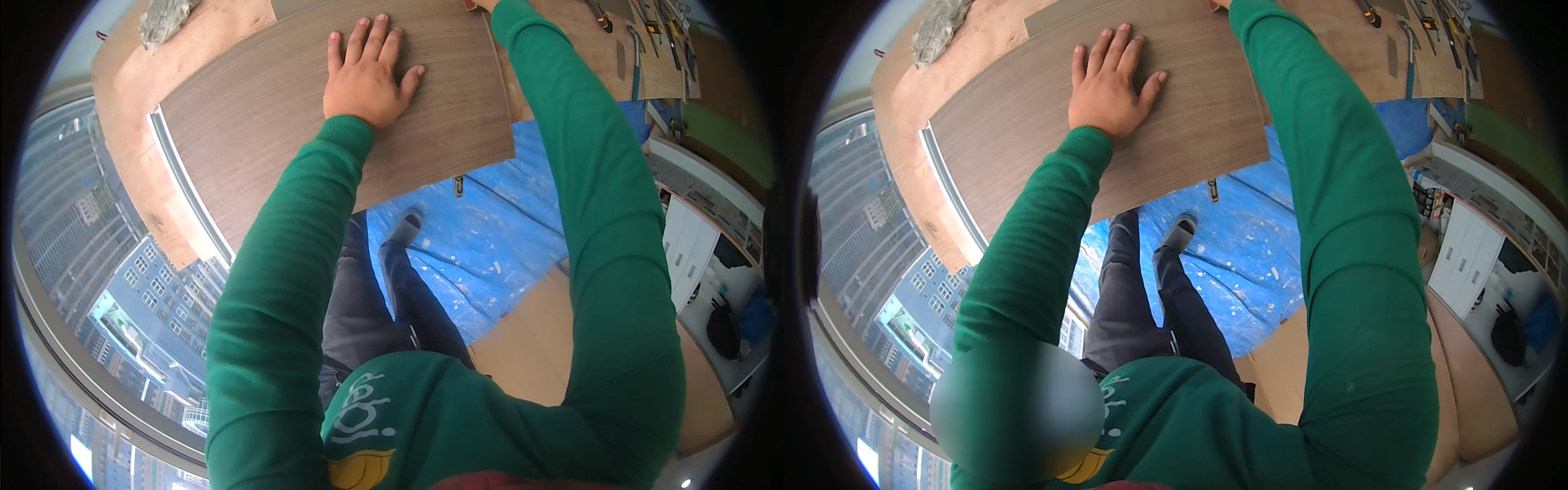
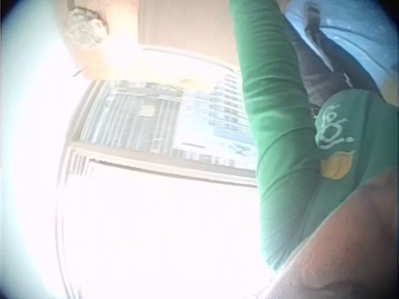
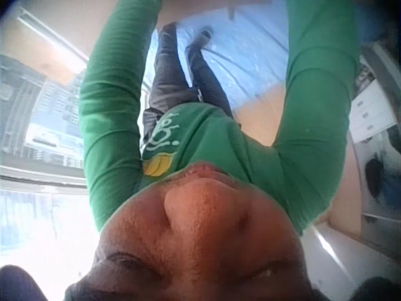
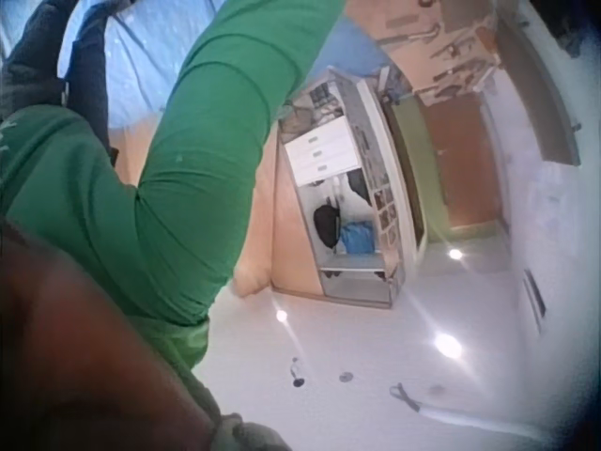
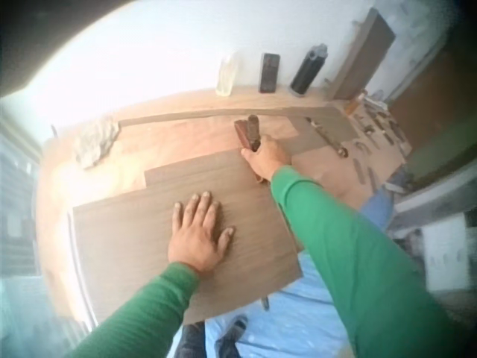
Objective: The person assembles a wooden shelf by cutting a piece of wood, hammering nails into it, and using a hand plane to smooth the edges. The person then attaches the shelf to a larger wooden structure.
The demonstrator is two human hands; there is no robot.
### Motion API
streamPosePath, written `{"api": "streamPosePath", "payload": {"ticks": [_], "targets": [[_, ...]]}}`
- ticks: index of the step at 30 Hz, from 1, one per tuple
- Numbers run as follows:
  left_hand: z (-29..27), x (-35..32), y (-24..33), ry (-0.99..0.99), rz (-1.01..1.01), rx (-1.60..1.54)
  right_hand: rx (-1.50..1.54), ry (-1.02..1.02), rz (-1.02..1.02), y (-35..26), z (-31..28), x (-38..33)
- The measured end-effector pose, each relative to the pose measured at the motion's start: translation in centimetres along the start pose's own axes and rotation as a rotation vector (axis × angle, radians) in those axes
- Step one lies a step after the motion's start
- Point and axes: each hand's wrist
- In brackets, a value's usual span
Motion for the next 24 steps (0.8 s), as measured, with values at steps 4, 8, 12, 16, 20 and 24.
{"api": "streamPosePath", "payload": {"ticks": [4,8,12,16,20,24], "targets": [[0.1,-0.2,0.4,0.003,-0.002,0.032,-0.004,-0.054,0.007,0.5,-0.6,-1.3],[-1.6,0.3,0.7,-0.027,-0.008,-0.108,0.062,0.012,-0.03,0.4,-0.5,-1.9],[-1.8,0.0,0.9,-0.025,-0.018,-0.108,0.002,0.059,-0.057,2.0,0.5,-2.8],[-0.8,-0.1,0.6,0.01,-0.004,-0.091,-0.027,0.031,-0.027,2.3,-0.4,-6.3],[-1.0,-0.2,0.7,0.001,-0.013,-0.096,0.065,0.073,-0.082,4.7,-0.4,-10.7],[-0.9,-0.1,0.9,0.01,-0.008,-0.081,0.169,0.011,-0.095,7.6,-1.1,-15.9]]}}
Point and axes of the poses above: each hand's wrist, its own x-axis towards the middle knuckle, its own z-axis out of the palm, y = z × x, and after that the axes turned 3 degrees about -z, right-handed
